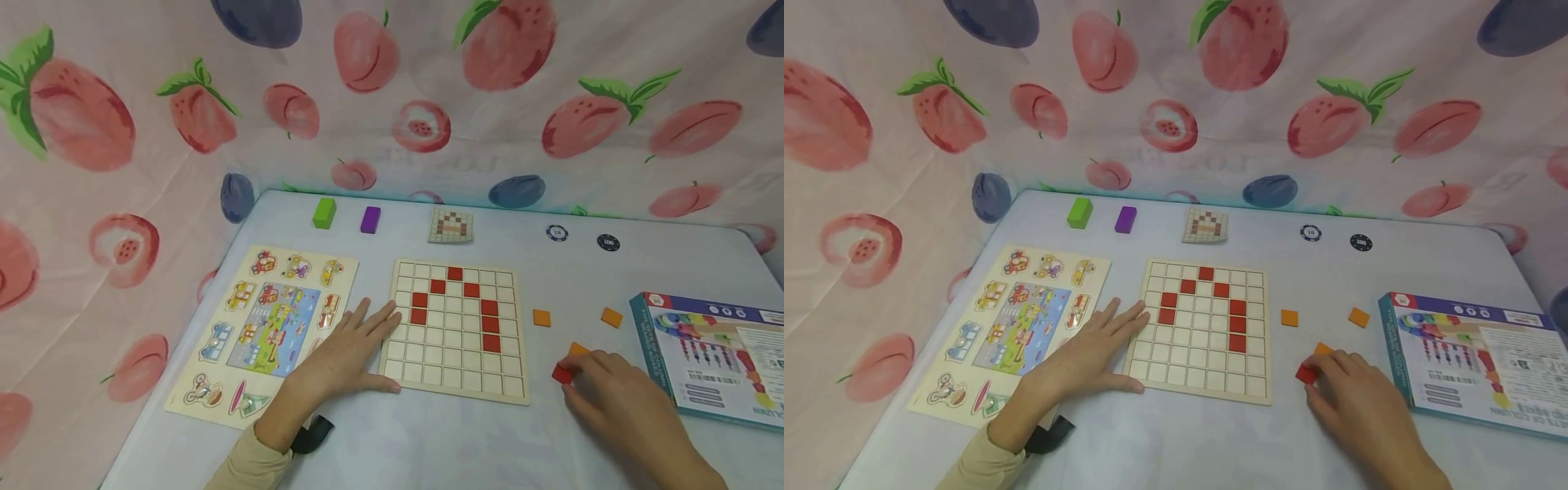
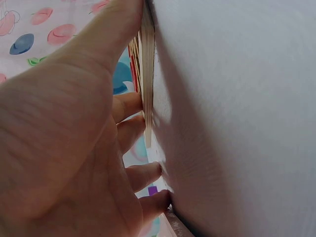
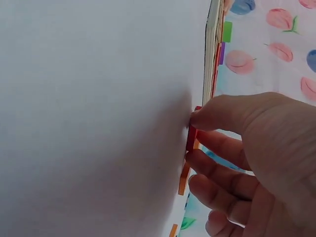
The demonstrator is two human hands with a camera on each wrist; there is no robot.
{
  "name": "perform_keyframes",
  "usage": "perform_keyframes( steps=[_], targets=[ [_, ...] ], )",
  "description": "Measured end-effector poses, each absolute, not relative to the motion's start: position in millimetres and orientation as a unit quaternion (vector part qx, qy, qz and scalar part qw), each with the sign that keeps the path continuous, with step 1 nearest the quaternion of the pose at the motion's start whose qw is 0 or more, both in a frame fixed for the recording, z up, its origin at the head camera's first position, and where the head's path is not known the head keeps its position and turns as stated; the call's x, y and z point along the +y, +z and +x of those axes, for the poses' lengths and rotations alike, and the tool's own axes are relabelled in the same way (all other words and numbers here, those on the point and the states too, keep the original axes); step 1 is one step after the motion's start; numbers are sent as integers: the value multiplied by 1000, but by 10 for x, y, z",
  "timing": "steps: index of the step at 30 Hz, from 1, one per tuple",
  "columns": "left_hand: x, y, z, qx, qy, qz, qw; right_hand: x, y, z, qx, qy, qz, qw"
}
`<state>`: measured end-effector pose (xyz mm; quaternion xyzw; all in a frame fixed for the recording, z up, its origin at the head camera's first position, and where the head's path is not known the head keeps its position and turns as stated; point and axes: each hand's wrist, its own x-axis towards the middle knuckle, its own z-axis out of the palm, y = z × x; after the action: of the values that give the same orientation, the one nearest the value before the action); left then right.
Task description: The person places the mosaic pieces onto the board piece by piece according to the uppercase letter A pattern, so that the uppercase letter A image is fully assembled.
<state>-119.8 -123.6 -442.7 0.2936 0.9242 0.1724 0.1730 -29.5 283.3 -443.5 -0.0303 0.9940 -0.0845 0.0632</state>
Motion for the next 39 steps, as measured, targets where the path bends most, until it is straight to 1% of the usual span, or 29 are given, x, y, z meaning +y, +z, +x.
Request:
perform_keyframes(
  steps=[3, 6, 10, 13, 18, 23, 27, 32, 39],
  targets=[
    [-1237, -4429, -1198, 925, 171, 290, 174, 2788, -4411, -328, 993, -96, -45, 53],
    [-1240, -4430, -1198, 926, 170, 288, 175, 2649, -4360, -410, 990, -118, -69, 29],
    [-1244, -4434, -1197, 926, 170, 289, 174, 2319, -4301, -606, 982, -140, -126, -11],
    [-1243, -4435, -1200, 925, 170, 291, 173, 2007, -4288, -774, 973, -146, -175, -24],
    [-1233, -4429, -1205, 925, 172, 290, 174, 1501, -4288, -1027, 961, -148, -234, 11],
    [-1218, -4418, -1211, 924, 173, 292, 175, 1222, -4280, -1197, 957, -129, -258, 14],
    [-1212, -4406, -1217, 924, 169, 293, 176, 1159, -4302, -1252, 956, -110, -270, 16],
    [-1218, -4407, -1220, 926, 163, 293, 176, 1162, -4318, -1261, 949, -123, -289, 23],
    [-1227, -4419, -1209, 926, 163, 288, 182, 1210, -4368, -1213, 947, -152, -279, 42]
  ],
)
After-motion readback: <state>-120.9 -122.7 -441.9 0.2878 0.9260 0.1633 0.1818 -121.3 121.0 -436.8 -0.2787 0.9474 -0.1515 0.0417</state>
